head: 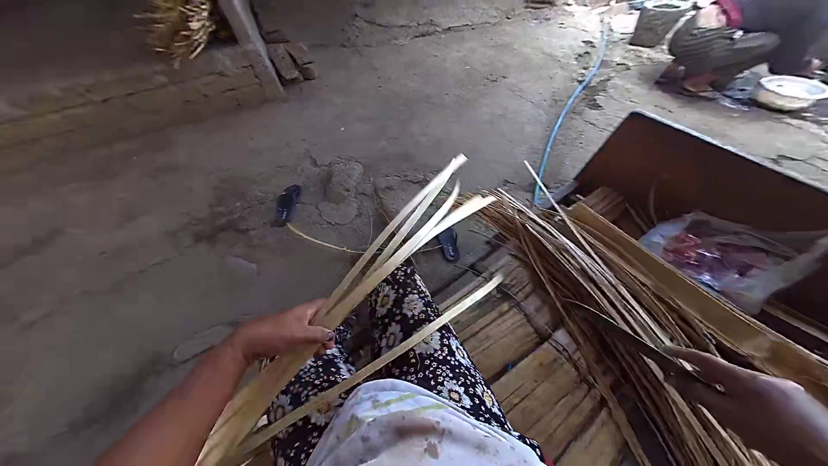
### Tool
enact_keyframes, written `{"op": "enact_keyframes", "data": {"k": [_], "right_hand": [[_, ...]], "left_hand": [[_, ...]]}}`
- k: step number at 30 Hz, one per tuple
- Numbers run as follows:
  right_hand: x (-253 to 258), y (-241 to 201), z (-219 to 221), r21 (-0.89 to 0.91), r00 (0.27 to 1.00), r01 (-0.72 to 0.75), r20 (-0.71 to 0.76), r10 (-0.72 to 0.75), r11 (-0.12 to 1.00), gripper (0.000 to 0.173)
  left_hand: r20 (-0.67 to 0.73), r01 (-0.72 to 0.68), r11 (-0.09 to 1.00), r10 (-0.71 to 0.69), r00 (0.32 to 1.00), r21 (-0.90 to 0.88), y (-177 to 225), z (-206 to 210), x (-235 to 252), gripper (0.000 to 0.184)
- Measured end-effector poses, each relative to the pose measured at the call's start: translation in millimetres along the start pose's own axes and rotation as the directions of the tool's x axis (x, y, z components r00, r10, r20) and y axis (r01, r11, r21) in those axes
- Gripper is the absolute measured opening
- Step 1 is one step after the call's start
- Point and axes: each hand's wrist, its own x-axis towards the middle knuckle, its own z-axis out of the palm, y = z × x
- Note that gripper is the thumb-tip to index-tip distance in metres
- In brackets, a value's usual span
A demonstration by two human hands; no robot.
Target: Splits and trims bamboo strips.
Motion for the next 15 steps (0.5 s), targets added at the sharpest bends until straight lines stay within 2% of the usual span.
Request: {"op": "enact_keyframes", "data": {"k": [3, 6, 9, 11, 13, 14, 15], "right_hand": [[39.0, -30.7, 18.2, 0.033, 0.991, 0.120, -0.068, -0.117, 0.992, 0.038], [57.9, -61.6, 26.5, 0.008, 0.994, 0.088, -0.065, -0.088, 0.996, 0.038], [60.4, -72.9, 24.8, -0.012, 0.998, 0.054, -0.031, -0.055, 0.998, 0.039], [58.7, -75.2, 19.0, -0.001, 0.997, 0.077, -0.015, -0.077, 0.997, 0.038], [53.6, -79.2, 17.3, 0.028, 0.990, 0.145, -0.003, -0.145, 0.989, 0.029], [50.4, -83.0, 19.4, 0.047, 0.980, 0.201, -0.007, -0.201, 0.978, 0.024], [48.6, -88.8, 24.1, 0.066, 0.962, 0.273, -0.025, -0.272, 0.960, 0.020]], "left_hand": [[-0.010, -0.016, 0.990, 0.017, 1.000, 0.137, -7.2, 32.1, 9.3, 0.038], [0.033, -0.024, 0.981, 0.018, 0.999, 0.193, -19.2, 63.7, 30.3, 0.047], [0.048, -0.023, 0.984, 0.014, 0.999, 0.178, -32.3, 87.1, 51.4, 0.052], [0.010, -0.034, 0.991, 0.033, 0.999, 0.127, -28.2, 88.5, 54.1, 0.061], [-0.054, -0.059, 0.998, 0.060, 0.997, 0.021, -20.1, 75.1, 45.6, 0.073], [-0.081, -0.068, 0.997, 0.065, 0.995, -0.030, -14.2, 62.7, 37.9, 0.073], [-0.114, -0.082, 0.994, 0.074, 0.991, -0.066, -7.5, 47.0, 28.6, 0.066]]}}
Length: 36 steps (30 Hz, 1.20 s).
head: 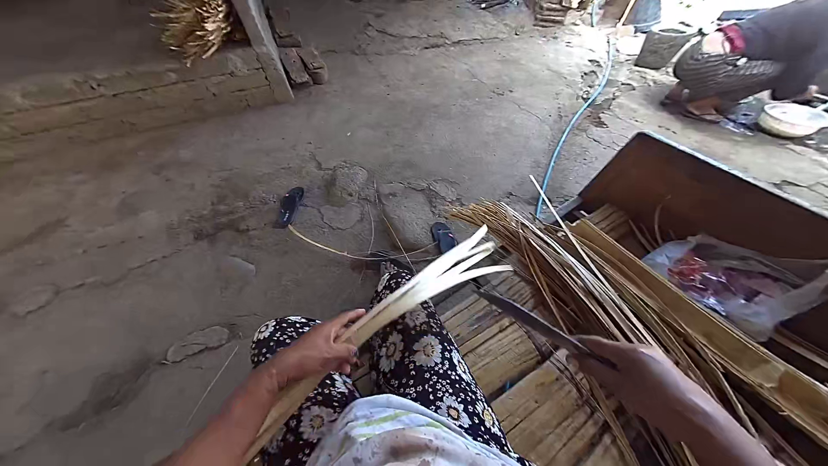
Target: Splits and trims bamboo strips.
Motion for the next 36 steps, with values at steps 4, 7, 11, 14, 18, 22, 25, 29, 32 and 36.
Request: {"op": "enact_keyframes", "data": {"k": [4, 7, 11, 14, 18, 22, 25, 29, 32, 36], "right_hand": [[12.9, -51.6, 51.0, 0.051, 0.938, 0.343, -0.062, -0.340, 0.938, 0.025], [28.3, -111.7, 111.3, 0.031, 0.836, 0.549, -0.009, -0.549, 0.835, 0.033], [44.5, -166.7, 163.0, 0.215, 0.656, 0.681, 0.245, -0.714, 0.700, 0.037], [63.3, -196.5, 153.1, 0.462, 0.744, 0.581, 0.032, -0.667, 0.670, 0.046], [98.7, -241.1, 116.9, 0.671, 0.890, 0.402, -0.126, -0.439, 0.623, 0.067], [117.8, -271.1, 110.9, 0.790, 0.891, 0.317, -0.059, -0.449, 0.525, 0.039], [118.5, -271.5, 117.9, 0.835, 0.858, 0.373, -0.143, -0.494, 0.405, 0.015], [113.2, -247.2, 123.9, 0.763, 0.712, 0.582, -0.313, -0.628, 0.279, 0.016], [110.4, -231.8, 119.1, 0.781, 0.775, 0.533, -0.294, -0.559, 0.327, 0.015], [130.7, -225.1, 95.3, 0.879, 0.961, 0.185, -0.068, -0.268, 0.440, 0.041]], "left_hand": [[-0.173, -0.060, 0.998, 0.061, 0.983, 0.011, 30.8, -60.5, -29.7, 0.034], [-0.290, -0.130, 0.987, 0.152, 0.945, 0.093, 51.2, -86.6, -47.8, 0.041], [-0.376, -0.176, 0.984, 0.178, 0.909, 0.040, 70.3, -96.0, -66.8, 0.018], [-0.419, -0.218, 0.976, 0.199, 0.886, 0.004, 72.9, -87.2, -70.4, 0.019], [-0.398, -0.261, 0.965, 0.252, 0.882, 0.032, 69.4, -65.9, -62.7, 0.021], [-0.345, -0.294, 0.949, 0.315, 0.884, 0.114, 66.9, -51.0, -54.8, 0.028], [-0.341, -0.282, 0.945, 0.323, 0.883, 0.165, 64.0, -49.5, -55.3, 0.033], [-0.398, -0.304, 0.945, 0.328, 0.857, 0.124, 53.9, -60.8, -58.9, 0.023], [-0.461, -0.291, 0.948, 0.319, 0.828, 0.132, 49.3, -66.9, -58.5, 0.022], [-0.475, -0.270, 0.942, 0.333, 0.815, 0.198, 48.5, -61.4, -52.0, 0.023]]}}
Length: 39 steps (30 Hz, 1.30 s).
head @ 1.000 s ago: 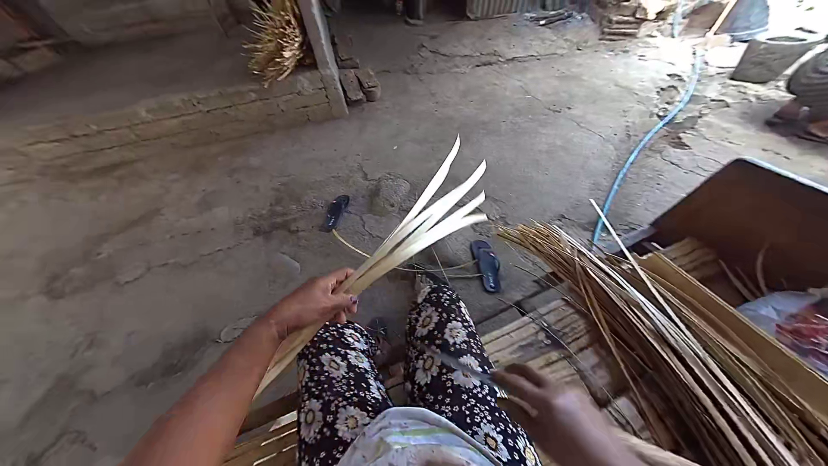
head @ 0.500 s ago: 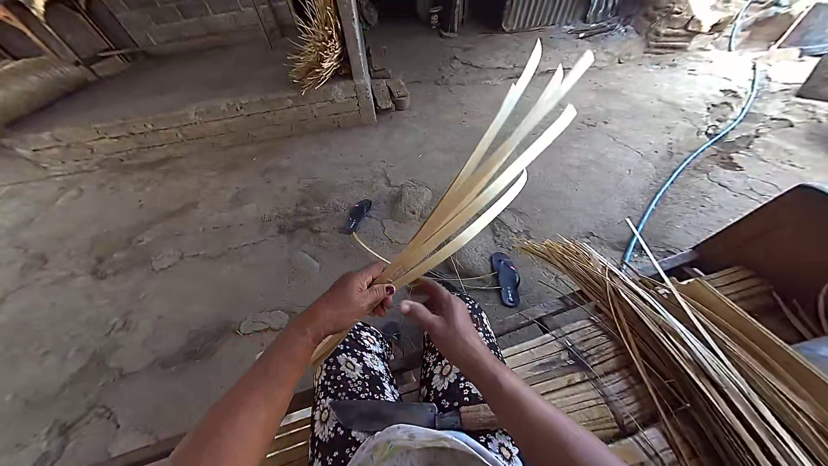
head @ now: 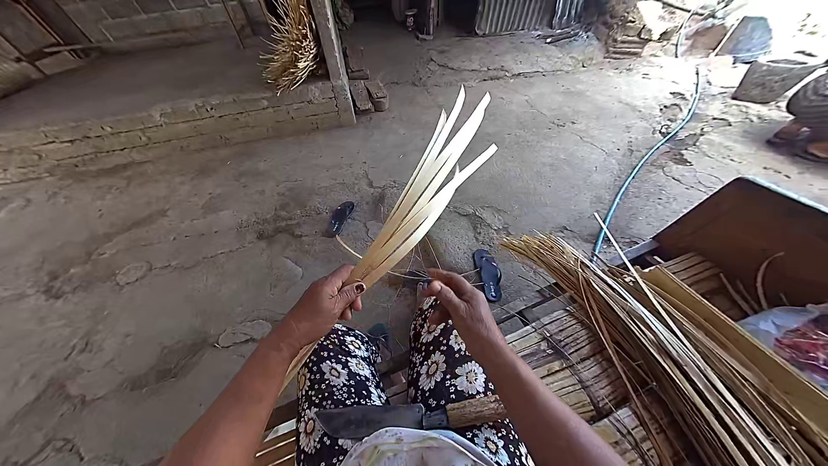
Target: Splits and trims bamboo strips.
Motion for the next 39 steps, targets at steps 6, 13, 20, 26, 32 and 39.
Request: {"op": "enact_keyframes", "data": {"k": [6, 13, 20, 26, 32, 39], "right_hand": [[20.9, -13.9, -4.3, 0.164, 0.994, 0.017, 0.104, -0.035, 0.986, 0.018], [-19.8, -7.8, -3.7, -0.152, 0.870, 0.330, 0.432, -0.238, 0.932, 0.018], [-3.0, 2.1, -32.7, -0.435, 0.978, -0.019, 0.181, 0.108, 0.900, 0.057], [5.4, -10.9, -13.3, 0.074, 0.983, -0.149, 0.119, 0.140, 0.986, 0.057], [6.3, -9.5, 19.2, -0.107, 0.982, 0.032, 0.186, -0.011, 0.994, 0.025], [8.4, -14.7, 9.2, -0.386, 0.965, 0.074, 0.259, 0.031, 0.920, 0.043]], "left_hand": [[0.149, -0.045, 0.999, 0.045, 0.988, 0.000, -1.9, 13.9, -0.4, 0.028], [0.015, -0.036, 0.998, 0.035, 0.999, 0.058, -14.9, 7.4, -0.5, 0.040], [-0.118, -0.092, 0.973, 0.118, 0.986, 0.211, -25.2, 15.6, 1.7, 0.039], [-0.099, -0.131, 0.978, 0.148, 0.984, 0.161, -34.0, 34.0, -1.6, 0.037], [0.155, -0.033, 0.997, 0.043, 0.987, -0.070, -26.7, 42.7, 1.3, 0.036], [0.160, -0.033, 0.975, 0.069, 0.985, -0.220, -23.2, 47.6, 8.4, 0.038]]}}
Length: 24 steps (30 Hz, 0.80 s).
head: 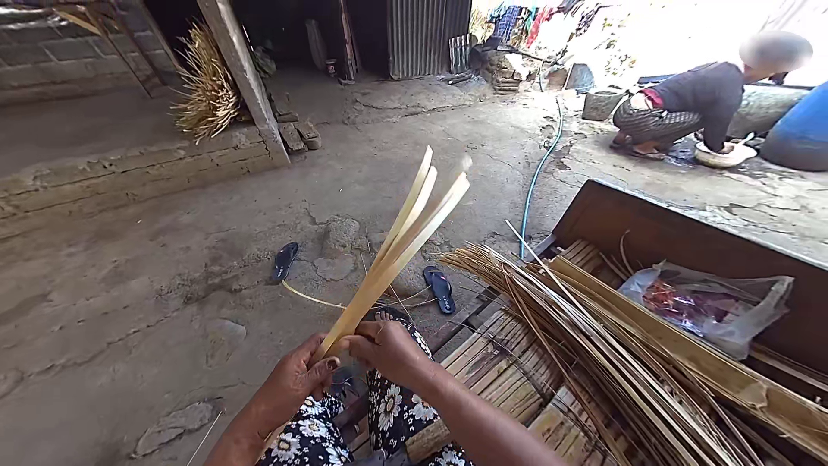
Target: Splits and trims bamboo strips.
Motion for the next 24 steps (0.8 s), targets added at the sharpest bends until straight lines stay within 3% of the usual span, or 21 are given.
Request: {"op": "enact_keyframes", "data": {"k": [3, 6, 8, 11, 13, 16, 20, 24], "right_hand": [[-11.6, 9.1, -14.9, 0.149, 0.997, -0.058, -0.049, 0.066, 0.987, 0.035], [-24.4, 22.4, -26.0, 0.300, 0.949, 0.043, -0.312, 0.056, 0.953, 0.026], [-26.5, 23.2, -32.5, 0.329, 0.887, 0.098, -0.456, 0.067, 0.939, 0.036], [-23.6, 11.3, -41.9, 0.280, 0.912, 0.021, -0.398, 0.097, 0.960, 0.046], [-17.7, 5.7, -42.1, 0.286, 0.932, 0.019, -0.351, 0.086, 0.958, 0.033], [-14.2, 7.0, -45.0, 0.296, 0.911, 0.128, -0.412, 0.005, 0.946, 0.017], [-20.1, 22.3, -82.6, 0.320, 0.735, 0.273, -0.678, 0.018, 0.907, 0.016], [-19.0, 40.0, -142.4, 0.297, 0.565, 0.196, -0.813, 0.140, 0.935, 0.017]], "left_hand": [[-0.036, -0.011, 0.999, 0.010, 0.999, -0.045, -4.6, -2.2, -4.3, 0.037], [-0.132, 0.006, 0.998, -0.014, 0.991, -0.060, -0.4, -2.6, -5.5, 0.020], [-0.156, 0.025, 0.997, -0.037, 0.987, -0.078, 2.3, -1.1, -5.4, 0.016], [-0.124, 0.039, 0.999, -0.039, 0.992, -0.005, 2.8, 5.0, -4.1, 0.020], [-0.101, 0.028, 0.997, -0.021, 0.995, 0.068, -0.2, 10.4, -2.8, 0.022], [-0.133, 0.018, 0.992, -0.001, 0.991, 0.124, -4.3, 10.1, -5.1, 0.023], [-0.209, -0.001, 0.999, 0.012, 0.978, 0.054, -14.7, -12.6, -18.7, 0.025], [-0.196, -0.029, 0.996, 0.012, 0.981, -0.081, -24.9, -30.6, -34.7, 0.024]]}}
